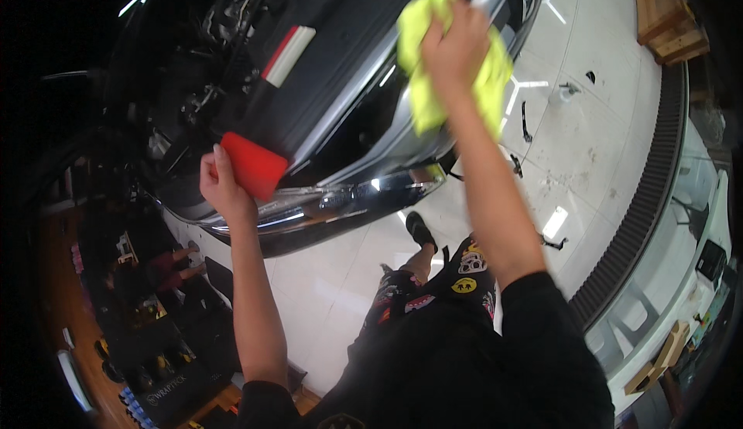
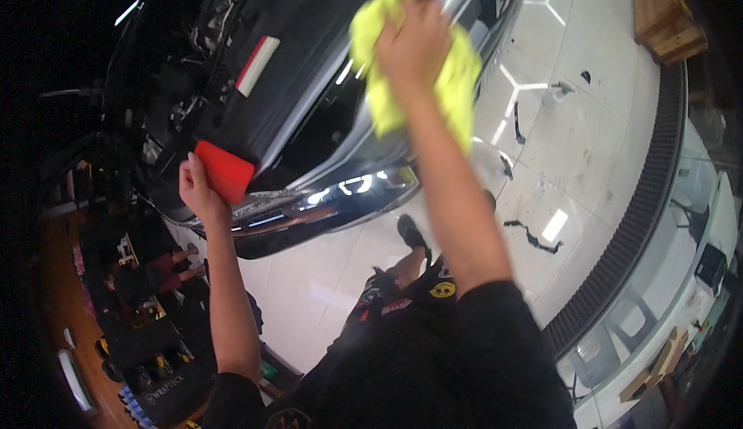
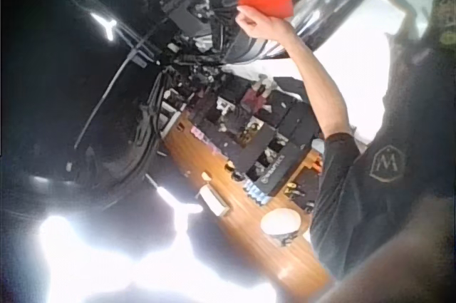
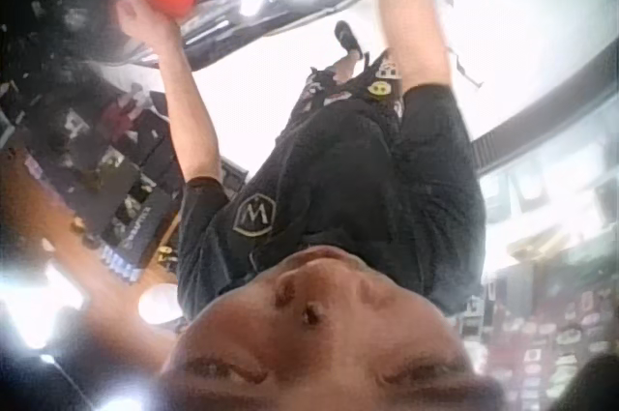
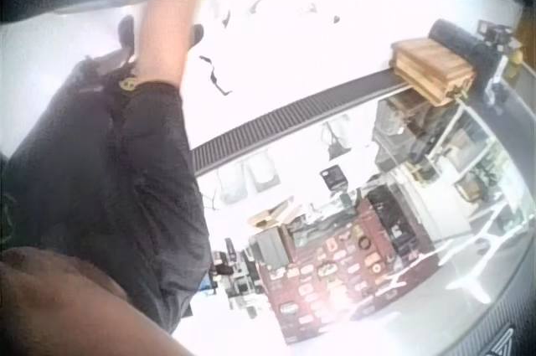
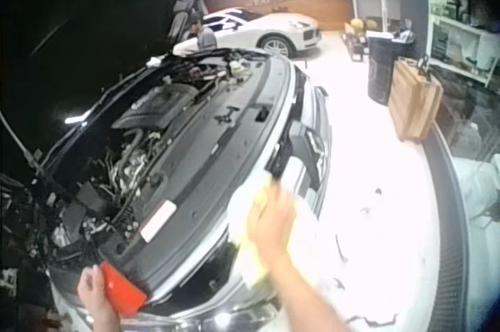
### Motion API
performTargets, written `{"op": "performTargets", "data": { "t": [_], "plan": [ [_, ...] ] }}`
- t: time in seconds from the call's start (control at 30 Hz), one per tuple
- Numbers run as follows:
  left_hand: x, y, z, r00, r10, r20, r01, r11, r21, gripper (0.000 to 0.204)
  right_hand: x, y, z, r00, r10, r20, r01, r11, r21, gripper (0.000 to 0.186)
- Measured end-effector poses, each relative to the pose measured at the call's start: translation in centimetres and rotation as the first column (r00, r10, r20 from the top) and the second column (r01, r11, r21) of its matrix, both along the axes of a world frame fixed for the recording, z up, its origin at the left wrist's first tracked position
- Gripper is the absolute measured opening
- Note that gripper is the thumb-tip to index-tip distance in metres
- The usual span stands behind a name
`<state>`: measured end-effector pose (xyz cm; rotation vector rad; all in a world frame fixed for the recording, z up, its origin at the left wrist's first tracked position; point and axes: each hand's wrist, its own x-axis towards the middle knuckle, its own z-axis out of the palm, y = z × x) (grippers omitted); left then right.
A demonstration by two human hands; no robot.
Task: The person applies a transparent protective film to the front bumper and headlight area of a black car. They use a yellow cloth to wipe the surface, a red squeegee to smooth the film and remove bubbles, and a knife to trim excess film along the edges.
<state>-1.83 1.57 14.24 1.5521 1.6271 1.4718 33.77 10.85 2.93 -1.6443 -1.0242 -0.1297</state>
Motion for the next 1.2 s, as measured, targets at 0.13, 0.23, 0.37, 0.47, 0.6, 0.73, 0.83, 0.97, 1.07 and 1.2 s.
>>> {"op": "performTargets", "data": {
  "t": [0.13, 0.23, 0.37, 0.47, 0.6, 0.73, 0.83, 0.97, 1.07, 1.2],
  "plan": [
    [1.4, 1.5, -0.2, 0.987, -0.15, 0.057, 0.153, 0.986, -0.068, 0.033, 14.2, 5.0, -3.3, 0.904, 0.153, -0.4, 0.005, 0.931, 0.366, 0.031],
    [-1.3, 0.9, 0.2, 0.969, -0.24, 0.054, 0.246, 0.957, -0.154, 0.029, 15.3, -1.9, -4.3, 0.884, -0.016, -0.467, 0.022, 1.0, 0.007, 0.035],
    [-2.0, 1.8, 1.1, 0.939, -0.32, 0.123, 0.339, 0.922, -0.187, 0.029, 9.6, -12.9, -1.5, 0.813, 0.099, -0.574, -0.009, 0.988, 0.157, 0.034],
    [-2.8, 2.3, 2.0, 0.925, -0.353, 0.141, 0.367, 0.926, -0.092, 0.027, 2.0, -17.1, 0.1, 0.923, 0.15, -0.355, -0.042, 0.955, 0.294, 0.033],
    [-2.9, 3.2, 1.5, 0.969, -0.23, 0.091, 0.227, 0.973, 0.046, 0.03, -11.3, -19.5, -0.8, 0.883, 0.393, -0.255, -0.302, 0.894, 0.332, 0.046],
    [-2.2, 2.7, 0.6, 0.977, -0.21, 0.03, 0.206, 0.974, 0.099, 0.03, -16.4, -15.5, -0.6, 0.928, 0.369, -0.049, -0.355, 0.917, 0.18, 0.053],
    [-2.3, 2.7, 0.7, 0.974, -0.222, 0.044, 0.218, 0.972, 0.091, 0.031, -10.1, -7.9, -0.3, 0.978, 0.18, -0.104, -0.154, 0.964, 0.217, 0.056],
    [-2.1, 3.4, 0.7, 0.969, -0.246, 0.023, 0.244, 0.967, 0.07, 0.033, 4.1, -2.9, -0.8, 0.937, 0.059, -0.344, -0.117, 0.982, -0.15, 0.043],
    [-3.2, 3.3, 0.6, 0.974, -0.224, 0.043, 0.221, 0.973, 0.066, 0.033, 11.9, -7.2, -2.5, 0.988, -0.154, -0.013, 0.142, 0.938, -0.316, 0.035],
    [-2.2, 3.4, 0.5, 0.975, -0.206, 0.082, 0.2, 0.976, 0.082, 0.033, 18.9, -17.7, -7.4, 0.841, -0.212, -0.497, 0.002, 0.921, -0.389, 0.031]
  ]
}}
